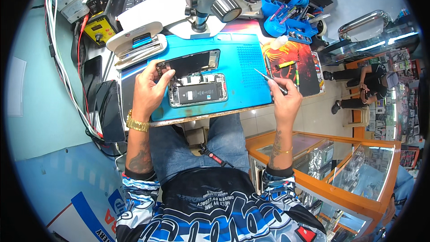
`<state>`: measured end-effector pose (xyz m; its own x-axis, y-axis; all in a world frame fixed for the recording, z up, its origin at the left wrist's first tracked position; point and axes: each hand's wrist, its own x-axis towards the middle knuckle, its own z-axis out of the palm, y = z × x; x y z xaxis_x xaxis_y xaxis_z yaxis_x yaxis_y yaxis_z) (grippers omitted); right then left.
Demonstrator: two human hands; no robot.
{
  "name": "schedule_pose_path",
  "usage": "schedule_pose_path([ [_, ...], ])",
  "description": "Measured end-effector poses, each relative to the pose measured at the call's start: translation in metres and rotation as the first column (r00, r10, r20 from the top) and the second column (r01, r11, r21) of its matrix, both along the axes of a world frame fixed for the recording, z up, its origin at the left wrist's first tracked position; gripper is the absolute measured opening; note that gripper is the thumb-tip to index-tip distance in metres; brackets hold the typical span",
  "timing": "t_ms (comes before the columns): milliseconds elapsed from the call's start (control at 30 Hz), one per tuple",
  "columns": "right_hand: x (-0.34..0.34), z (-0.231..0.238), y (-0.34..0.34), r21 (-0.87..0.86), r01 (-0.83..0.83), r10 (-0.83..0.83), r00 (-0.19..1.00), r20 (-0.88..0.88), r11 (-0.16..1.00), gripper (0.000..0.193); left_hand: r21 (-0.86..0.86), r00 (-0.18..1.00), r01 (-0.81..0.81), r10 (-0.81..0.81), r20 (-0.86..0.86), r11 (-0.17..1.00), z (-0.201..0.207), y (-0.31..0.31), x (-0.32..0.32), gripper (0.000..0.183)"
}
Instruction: The person uses a prying tool to open the back cover of a smartphone, then disconnects internal ribbon cables and removes the battery. The person places the disassembled phone on the workbench and briefly interacts with a customer at the counter.
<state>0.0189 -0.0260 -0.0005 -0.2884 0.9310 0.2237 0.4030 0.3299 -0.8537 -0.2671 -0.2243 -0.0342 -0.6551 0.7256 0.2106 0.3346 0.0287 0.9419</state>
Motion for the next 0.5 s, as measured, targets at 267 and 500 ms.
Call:
schedule_pose_path([
  [267, 0.012, -0.023, -0.001, 0.263, -0.134, 0.069, 0.968, 0.241, 0.956, 0.021, -0.03, 1.0, 0.021, -0.021, 0.006, 0.999, -0.005, 0.0, -0.003, 0.015],
  [500, 0.012, -0.013, 0.01, 0.199, -0.373, 0.251, 0.853, 0.458, 0.906, 0.037, -0.008, 0.999, 0.032, -0.032, 0.018, 0.999, -0.007, 0.0, -0.003, 0.014],
])
